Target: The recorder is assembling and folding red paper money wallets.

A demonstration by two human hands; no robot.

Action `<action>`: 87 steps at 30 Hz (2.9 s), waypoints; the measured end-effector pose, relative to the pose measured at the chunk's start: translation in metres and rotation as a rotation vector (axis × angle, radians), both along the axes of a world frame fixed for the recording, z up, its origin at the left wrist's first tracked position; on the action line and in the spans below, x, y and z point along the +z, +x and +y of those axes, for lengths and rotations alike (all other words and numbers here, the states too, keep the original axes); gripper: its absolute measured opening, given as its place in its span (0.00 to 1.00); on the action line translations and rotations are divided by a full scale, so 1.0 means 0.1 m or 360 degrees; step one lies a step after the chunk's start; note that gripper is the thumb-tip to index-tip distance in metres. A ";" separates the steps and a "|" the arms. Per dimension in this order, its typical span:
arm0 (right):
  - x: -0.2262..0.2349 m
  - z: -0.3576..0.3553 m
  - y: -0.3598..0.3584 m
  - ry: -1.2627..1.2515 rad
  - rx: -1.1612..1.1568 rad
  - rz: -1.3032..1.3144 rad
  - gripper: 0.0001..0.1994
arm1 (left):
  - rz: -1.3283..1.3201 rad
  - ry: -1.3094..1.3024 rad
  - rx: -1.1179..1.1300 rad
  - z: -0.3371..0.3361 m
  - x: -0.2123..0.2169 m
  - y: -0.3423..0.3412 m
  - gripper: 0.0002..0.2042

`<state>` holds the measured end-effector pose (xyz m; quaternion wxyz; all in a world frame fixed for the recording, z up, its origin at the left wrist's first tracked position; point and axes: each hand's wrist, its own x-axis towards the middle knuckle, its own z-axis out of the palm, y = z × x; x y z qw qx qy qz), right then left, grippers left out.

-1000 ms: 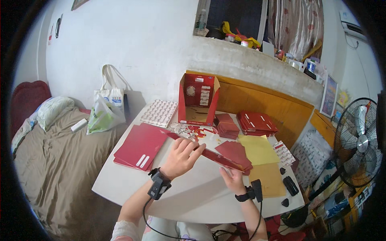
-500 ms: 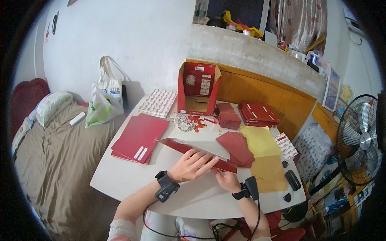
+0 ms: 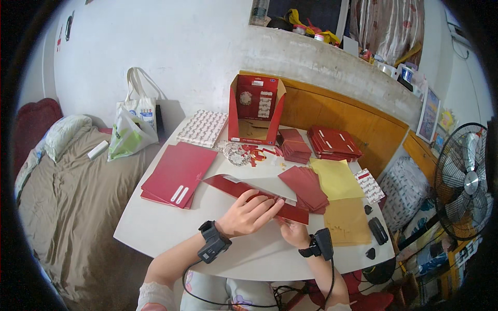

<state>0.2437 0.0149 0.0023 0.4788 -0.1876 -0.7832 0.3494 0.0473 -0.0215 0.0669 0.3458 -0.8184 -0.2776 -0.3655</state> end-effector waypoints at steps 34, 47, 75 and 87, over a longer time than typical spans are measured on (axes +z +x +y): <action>0.44 -0.05 -0.01 0.1288 -0.0875 -0.0331 0.11 | -0.0013 0.0087 0.0150 0.13 -0.11 -0.09 0.20; 0.25 0.08 -0.11 0.0105 -0.0344 -0.0099 0.12 | -0.0074 -0.0046 -0.0090 0.17 -0.09 -0.13 0.17; 0.20 -0.09 -0.14 -0.0037 -0.0327 0.0291 0.09 | -0.0026 0.0317 -0.0190 0.06 -0.05 -0.14 0.12; 0.18 -0.06 -0.11 0.0274 -0.0409 0.0132 0.18 | 0.0018 0.0387 -0.0143 0.03 -0.03 -0.17 0.12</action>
